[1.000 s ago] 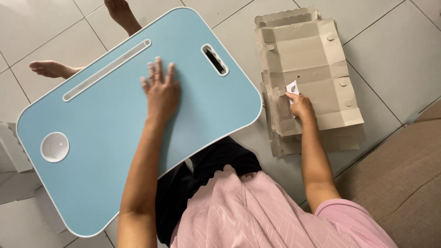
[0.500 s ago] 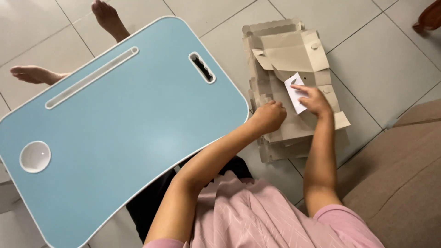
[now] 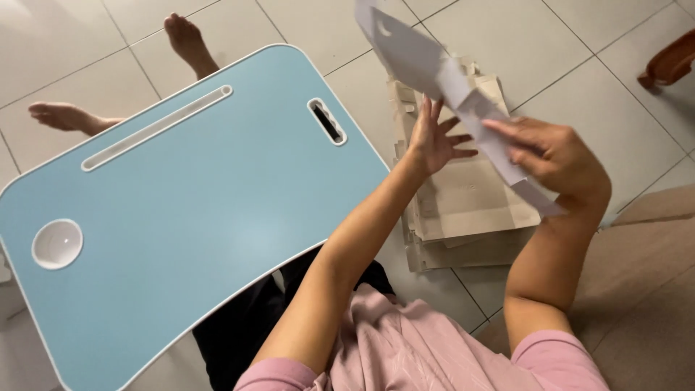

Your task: Assembling a cardboard box by folding its flaps and tucking tabs on a small lap desk.

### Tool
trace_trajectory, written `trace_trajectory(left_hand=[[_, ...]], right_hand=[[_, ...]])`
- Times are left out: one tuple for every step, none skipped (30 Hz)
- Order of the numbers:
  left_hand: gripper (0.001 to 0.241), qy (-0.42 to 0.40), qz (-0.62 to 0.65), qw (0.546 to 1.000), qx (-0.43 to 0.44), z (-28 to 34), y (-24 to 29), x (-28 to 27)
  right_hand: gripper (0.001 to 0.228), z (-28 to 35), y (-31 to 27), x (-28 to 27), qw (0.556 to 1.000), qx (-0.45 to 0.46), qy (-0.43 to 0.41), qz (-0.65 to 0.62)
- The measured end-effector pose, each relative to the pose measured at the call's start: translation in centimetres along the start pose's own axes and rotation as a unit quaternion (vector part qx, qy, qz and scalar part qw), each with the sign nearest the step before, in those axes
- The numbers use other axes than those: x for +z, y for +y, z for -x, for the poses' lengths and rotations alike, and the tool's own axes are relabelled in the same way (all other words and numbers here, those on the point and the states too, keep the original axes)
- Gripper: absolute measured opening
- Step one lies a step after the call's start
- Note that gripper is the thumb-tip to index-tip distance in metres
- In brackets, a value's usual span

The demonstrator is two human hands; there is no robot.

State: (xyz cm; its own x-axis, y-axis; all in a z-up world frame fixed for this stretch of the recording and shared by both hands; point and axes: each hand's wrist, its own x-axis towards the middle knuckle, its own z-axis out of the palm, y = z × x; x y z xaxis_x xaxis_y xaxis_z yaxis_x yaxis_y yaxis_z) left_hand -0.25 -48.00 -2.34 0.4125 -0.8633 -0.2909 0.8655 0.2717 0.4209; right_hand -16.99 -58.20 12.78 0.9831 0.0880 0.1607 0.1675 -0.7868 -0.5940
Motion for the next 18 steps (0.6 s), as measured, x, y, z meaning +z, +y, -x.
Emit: trace_trajectory(left_hand=[[0.101, 0.002, 0.003, 1.000, 0.006, 1.3, 0.4, 0.2], [0.097, 0.016, -0.018, 0.999, 0.024, 2.0, 2.1, 0.9], [0.094, 0.030, -0.038, 0.998, 0.042, 4.3, 3.5, 0.9], [0.090, 0.047, -0.058, 0.995, 0.060, 5.4, 4.5, 0.3], [0.087, 0.064, -0.077, 0.992, 0.078, 6.8, 5.7, -0.4], [0.083, 0.081, -0.096, 0.987, 0.098, 8.4, 7.2, -1.1], [0.079, 0.099, -0.115, 0.981, 0.118, 9.9, 8.8, -2.2], [0.076, 0.118, -0.135, 0.974, 0.136, 11.6, 10.1, -3.2], [0.072, 0.137, -0.154, 0.966, 0.153, 13.5, 11.4, -4.2], [0.069, 0.158, -0.172, 0.957, 0.172, 15.5, 12.9, -5.7], [0.065, 0.178, -0.189, 0.947, 0.191, 17.8, 14.3, -7.1], [0.062, 0.200, -0.205, 0.935, 0.210, 20.2, 15.5, -8.6], [0.058, 0.222, -0.220, 0.922, 0.228, 22.8, 16.6, -10.1], [0.054, 0.246, -0.232, 0.909, 0.245, 25.7, 17.6, -11.6], [0.051, 0.271, -0.244, 0.894, 0.261, 28.7, 18.4, -13.1], [0.047, 0.292, -0.257, 0.879, 0.275, 31.2, 19.2, -15.0], [0.044, 0.314, -0.269, 0.863, 0.289, 33.8, 20.0, -16.8], [0.041, 0.336, -0.280, 0.848, 0.301, 36.5, 20.4, -18.6]], right_hand=[[0.052, -0.8, -1.2, 0.6, 1.000, -0.005, -0.004, 0.000], [0.053, -2.0, -2.4, 1.4, 0.995, -0.086, -0.012, 0.048], [0.054, -3.1, -3.6, 2.1, 0.981, -0.167, -0.020, 0.096], [0.054, -4.4, -5.3, 3.1, 0.980, -0.176, -0.022, 0.093], [0.048, -5.7, -7.0, 4.1, 0.979, -0.193, -0.026, 0.055], [0.042, -7.3, -8.8, 5.1, 0.977, -0.211, -0.032, 0.018], [0.042, -8.8, -10.7, 6.0, 0.974, -0.223, -0.034, 0.015], [0.040, -9.9, -12.5, 6.9, 0.963, -0.265, -0.049, -0.012], [0.038, -11.0, -14.5, 7.9, 0.949, -0.307, -0.064, -0.038], [0.038, -12.1, -15.2, 10.0, 0.944, -0.319, -0.068, -0.042], [0.034, -13.1, -16.0, 12.1, 0.934, -0.341, -0.080, -0.067], [0.031, -14.0, -16.8, 14.2, 0.923, -0.363, -0.094, -0.092], [0.031, -14.9, -17.9, 16.3, 0.917, -0.375, -0.101, -0.096], [0.030, -15.7, -19.1, 18.6, 0.918, -0.371, -0.109, -0.088], [0.029, -16.5, -20.4, 20.8, 0.919, -0.368, -0.117, -0.080], [0.029, -17.0, -20.9, 24.1, 0.914, -0.378, -0.124, -0.083], [0.035, -17.6, -21.4, 27.4, 0.928, -0.347, -0.115, -0.067], [0.042, -17.8, -21.9, 30.8, 0.942, -0.314, -0.108, -0.051]])
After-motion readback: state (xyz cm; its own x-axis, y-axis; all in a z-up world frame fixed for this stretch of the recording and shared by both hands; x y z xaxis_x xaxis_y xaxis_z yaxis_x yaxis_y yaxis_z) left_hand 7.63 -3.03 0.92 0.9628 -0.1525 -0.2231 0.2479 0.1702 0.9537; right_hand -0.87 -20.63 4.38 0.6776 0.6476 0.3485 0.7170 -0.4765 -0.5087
